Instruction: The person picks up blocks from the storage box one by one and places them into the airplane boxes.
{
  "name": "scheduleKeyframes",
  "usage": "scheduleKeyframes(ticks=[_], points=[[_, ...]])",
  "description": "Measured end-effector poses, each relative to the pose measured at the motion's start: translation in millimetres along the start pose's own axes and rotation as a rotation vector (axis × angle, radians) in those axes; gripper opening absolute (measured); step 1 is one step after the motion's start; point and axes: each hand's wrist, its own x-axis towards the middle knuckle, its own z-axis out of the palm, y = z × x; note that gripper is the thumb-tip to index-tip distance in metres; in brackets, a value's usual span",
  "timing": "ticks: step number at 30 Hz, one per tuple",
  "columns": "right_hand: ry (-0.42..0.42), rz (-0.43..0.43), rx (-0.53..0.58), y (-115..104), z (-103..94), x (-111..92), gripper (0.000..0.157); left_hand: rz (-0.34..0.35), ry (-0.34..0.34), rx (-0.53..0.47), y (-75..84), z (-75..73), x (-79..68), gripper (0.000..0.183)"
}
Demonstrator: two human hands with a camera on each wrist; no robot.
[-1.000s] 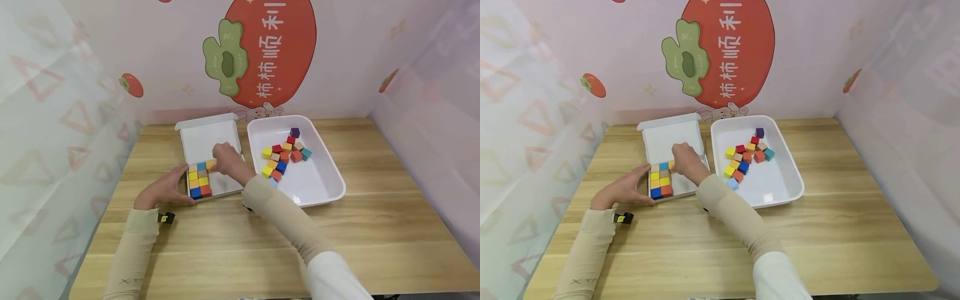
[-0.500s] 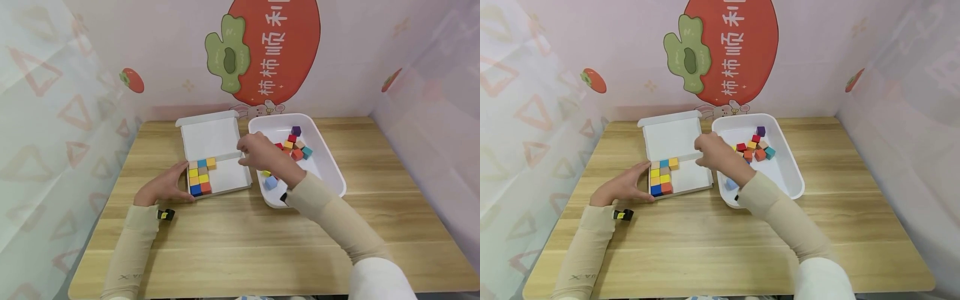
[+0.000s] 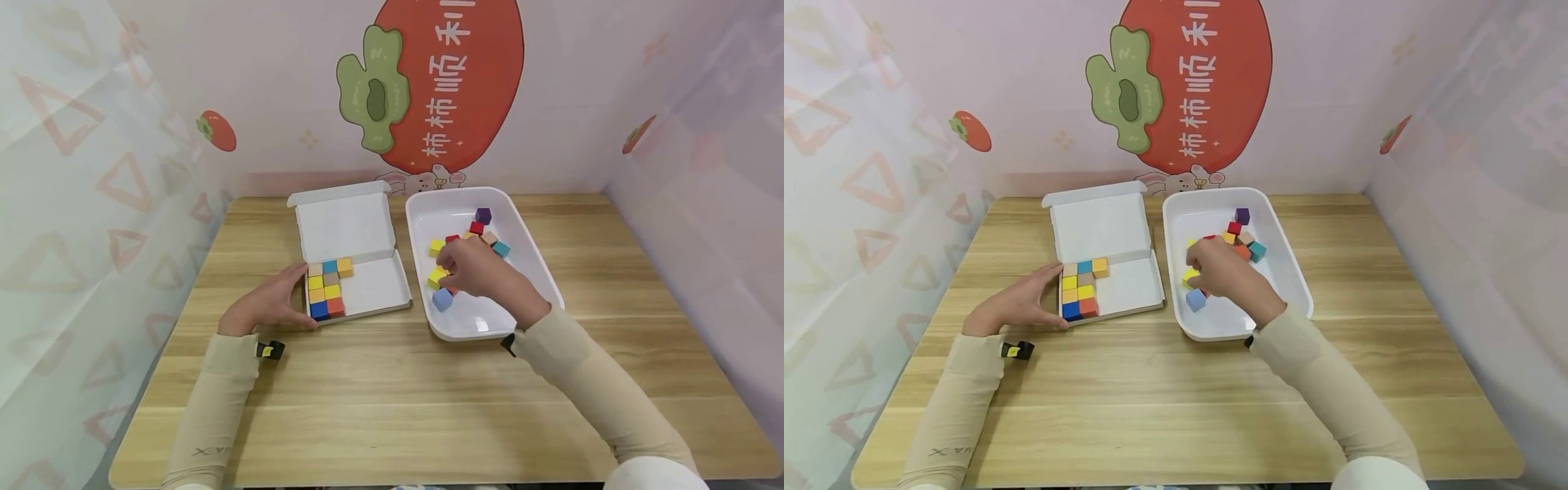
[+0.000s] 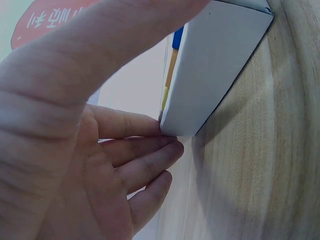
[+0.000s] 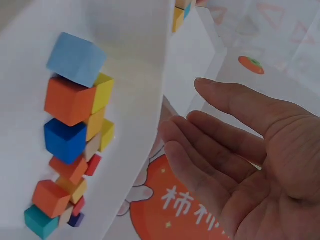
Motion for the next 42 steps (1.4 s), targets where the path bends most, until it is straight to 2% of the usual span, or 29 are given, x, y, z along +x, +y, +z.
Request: scheduleKeyframes(ticks=[7, 11, 18, 24, 28, 34, 42], points=[[-0.006, 0.040, 0.089, 22.9, 23.6, -11.1, 0.033, -0.005, -0.004, 0.003, 0.3, -0.8, -2.0, 0.136], [0.012, 0.051, 0.101, 31.7, 39.5, -12.8, 0.027, -0.013, -0.006, 0.011, 0.3, -1.6, -2.3, 0.136], [0.027, 0.188, 0.115, 36.0, 62.2, -13.4, 0.028, -0.009, -0.002, 0.004, 1.1, -1.0, -2.3, 0.135], [0.088, 0.199, 0.114, 36.8, 77.2, -12.1, 0.028, -0.012, 0.000, 0.001, 0.7, -0.5, -2.7, 0.135], [0.130, 0.217, 0.111, 35.4, 82.7, -12.1, 0.030, -0.017, -0.002, 0.004, 0.6, -1.0, -2.7, 0.136], [0.151, 0.233, 0.143, 35.3, 86.5, -12.8, 0.031, -0.014, -0.001, 0.005, 1.0, -0.8, -2.5, 0.137], [0.155, 0.214, 0.165, 37.5, 77.9, -15.5, 0.033, -0.002, -0.001, -0.004, 4.0, -1.5, -2.8, 0.133]])
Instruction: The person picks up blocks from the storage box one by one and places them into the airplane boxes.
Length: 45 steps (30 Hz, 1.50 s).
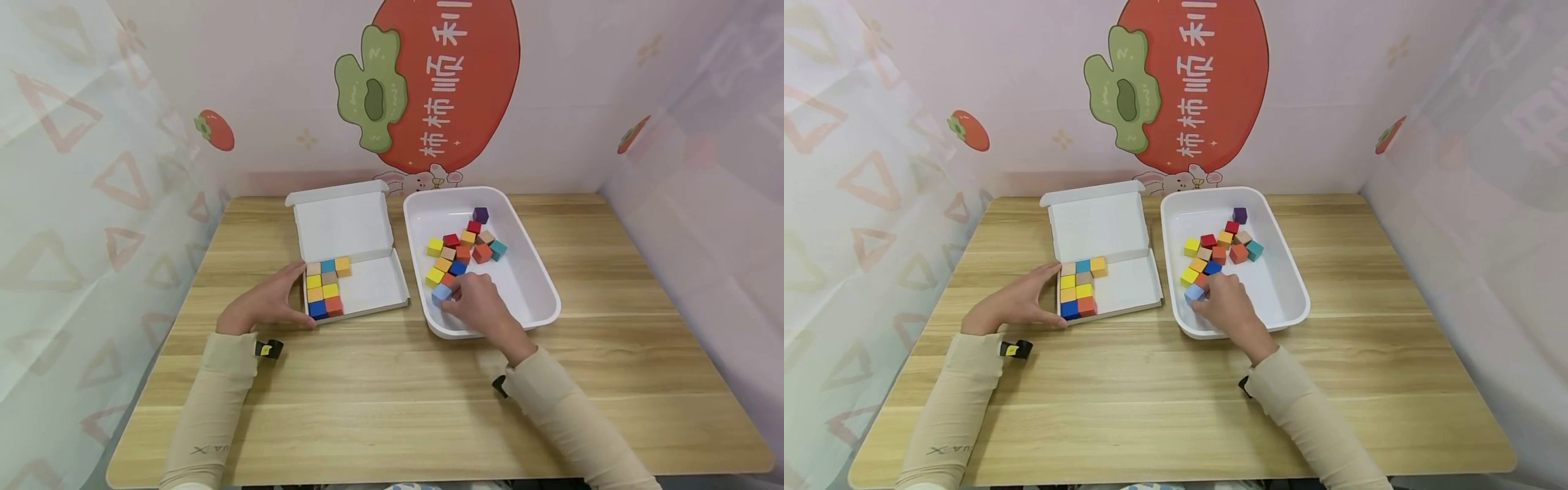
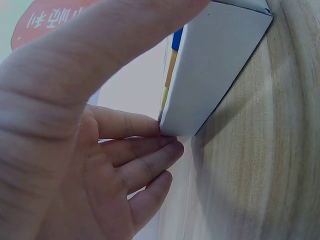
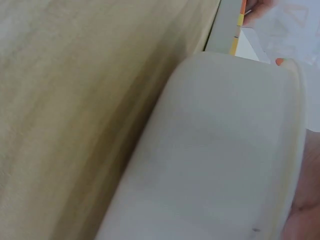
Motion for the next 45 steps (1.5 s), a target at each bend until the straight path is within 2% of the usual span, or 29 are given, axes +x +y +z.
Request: scheduleKeyframes(ticks=[5, 13, 19, 25, 31, 39, 45], points=[[0.010, -0.019, 0.023, -8.7, -12.6, -0.5, 0.033, -0.003, -0.002, 0.000, 0.6, -1.0, -1.3, 0.132], [0.063, -0.129, 0.052, -23.2, -27.6, 1.0, 0.028, -0.007, -0.001, 0.011, -1.4, 0.3, -0.2, 0.134], [0.041, -0.187, 0.001, -39.8, -35.3, 8.6, 0.029, -0.002, 0.001, -0.004, -2.0, 0.6, 0.8, 0.133], [-0.030, -0.186, -0.011, -57.7, -39.8, 16.9, 0.030, -0.001, -0.003, 0.006, -1.5, 1.1, 1.7, 0.133], [-0.082, -0.226, 0.069, -78.2, -29.5, 29.1, 0.030, 0.004, -0.004, 0.003, -2.8, 0.8, 1.3, 0.132], [-0.159, -0.256, 0.137, -112.1, 0.5, 47.9, 0.029, -0.003, -0.005, -0.001, -1.0, -0.3, 0.5, 0.132], [-0.145, -0.258, 0.083, -130.5, 24.8, 60.0, 0.028, -0.014, -0.012, -0.005, -0.3, -0.4, 0.6, 0.133]])
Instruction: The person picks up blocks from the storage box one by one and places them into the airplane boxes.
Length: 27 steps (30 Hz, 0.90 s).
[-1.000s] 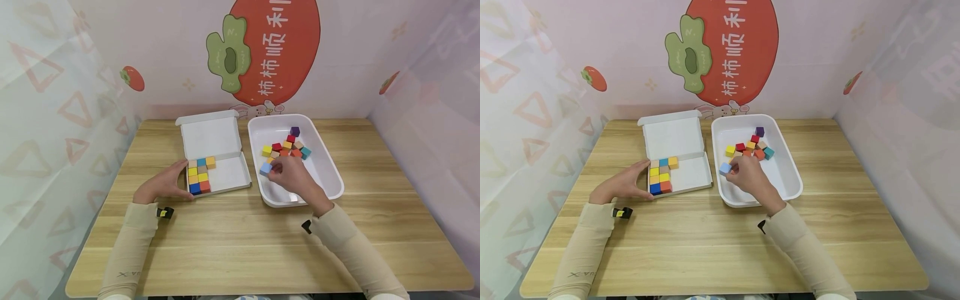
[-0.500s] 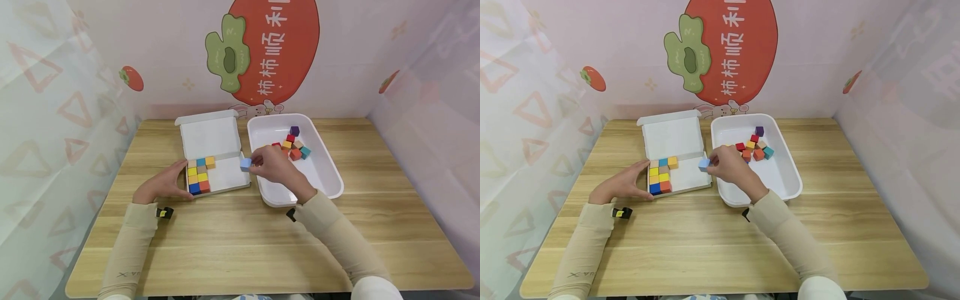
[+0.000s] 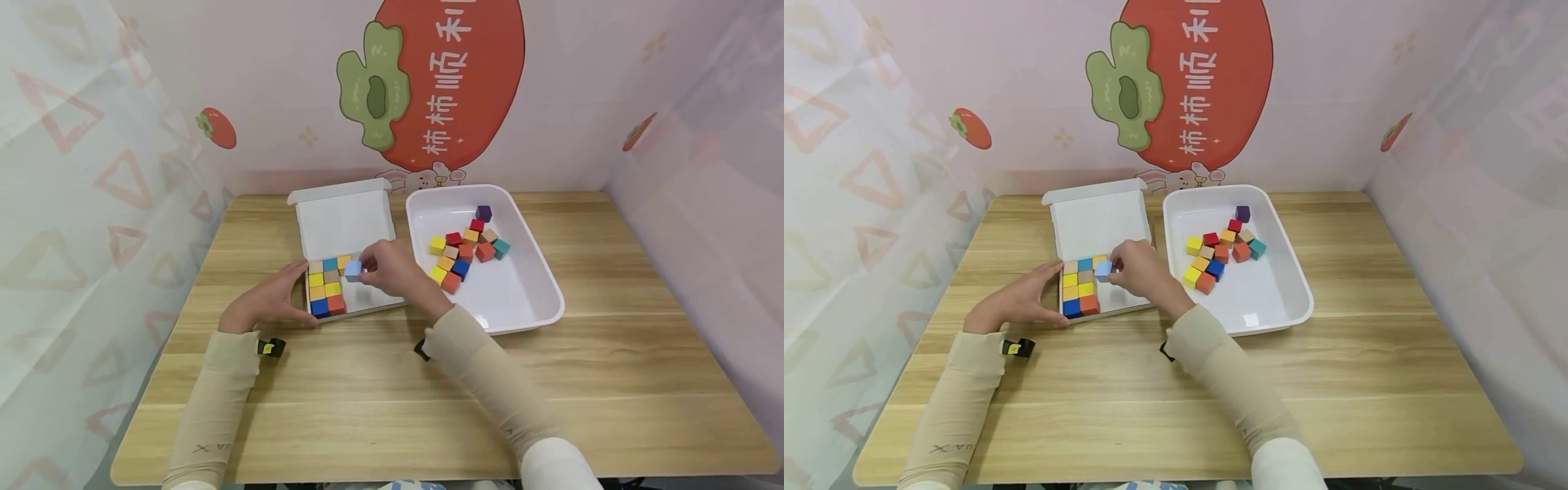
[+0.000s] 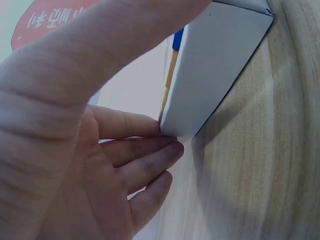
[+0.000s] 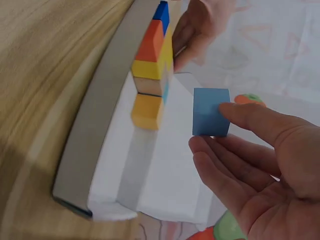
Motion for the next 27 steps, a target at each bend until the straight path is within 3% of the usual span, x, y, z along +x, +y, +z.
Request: scheduleKeyframes(ticks=[6, 15, 27], points=[[-0.008, 0.060, -0.024, 0.9, 15.5, 16.2, 0.029, 0.013, 0.003, -0.015, 1.8, 0.3, 0.7, 0.131], [-0.019, 0.049, -0.007, 18.6, 41.3, 34.1, 0.024, 0.015, 0.007, -0.021, 0.6, 2.9, -0.3, 0.131], [0.150, 0.040, 0.120, 23.8, 59.3, 40.9, 0.023, 0.023, 0.016, -0.018, -0.8, 1.3, 0.1, 0.129]])
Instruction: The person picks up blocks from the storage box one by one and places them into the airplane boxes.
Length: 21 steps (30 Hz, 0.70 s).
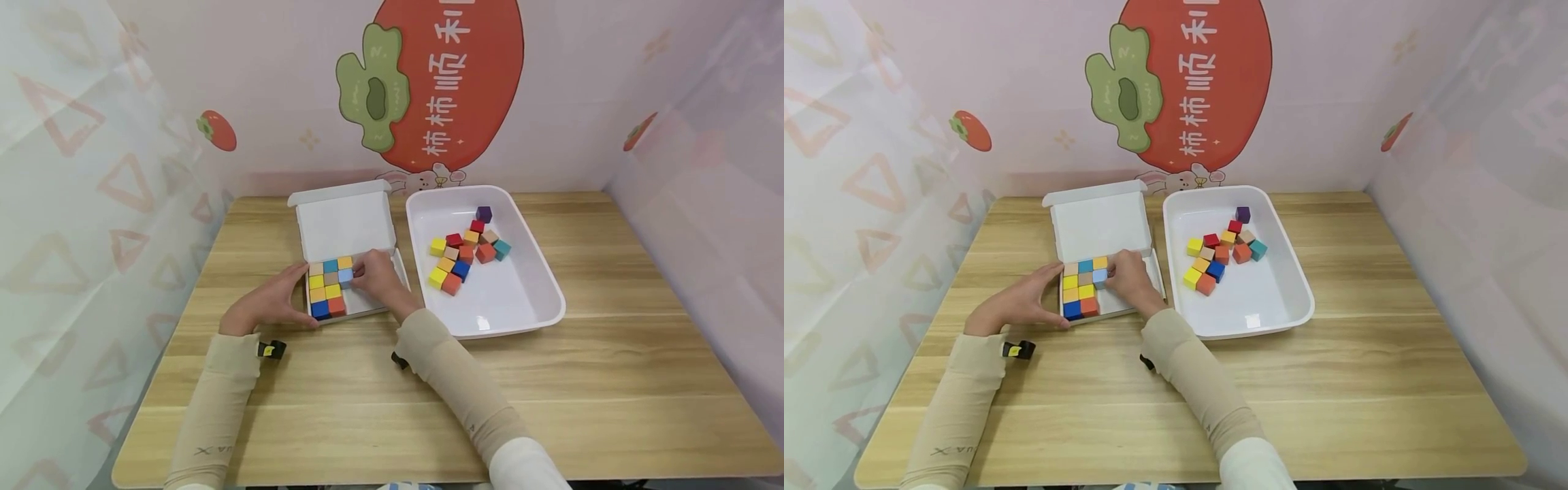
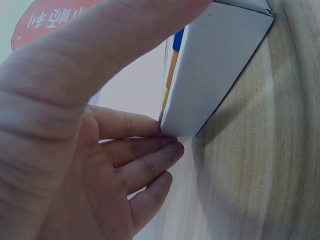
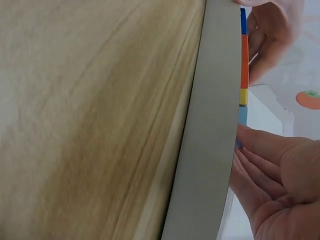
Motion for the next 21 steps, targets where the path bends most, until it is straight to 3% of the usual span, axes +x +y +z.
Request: scheduleKeyframes(ticks=[5, 9, 13, 17, 21], points=[[0.040, 0.005, -0.017, -2.5, 2.0, -3.0, 0.019, 0.003, -0.003, 0.001, 0.3, -0.1, 0.1, 0.129], [0.013, 0.019, -0.054, -11.2, -10.7, -11.6, 0.026, 0.001, -0.005, 0.001, 0.3, 0.3, 0.4, 0.129], [-0.042, 0.027, -0.028, -23.1, -36.3, -23.7, 0.038, -0.002, -0.004, 0.007, 0.2, 0.4, 0.3, 0.130], [-0.071, 0.030, 0.008, -31.2, -67.9, -34.9, 0.039, 0.000, -0.006, 0.021, 0.7, -0.1, 0.4, 0.131], [-0.060, 0.003, -0.035, -31.1, -100.9, -42.0, 0.037, -0.006, -0.011, 0.026, 1.3, -0.5, -0.5, 0.132]])
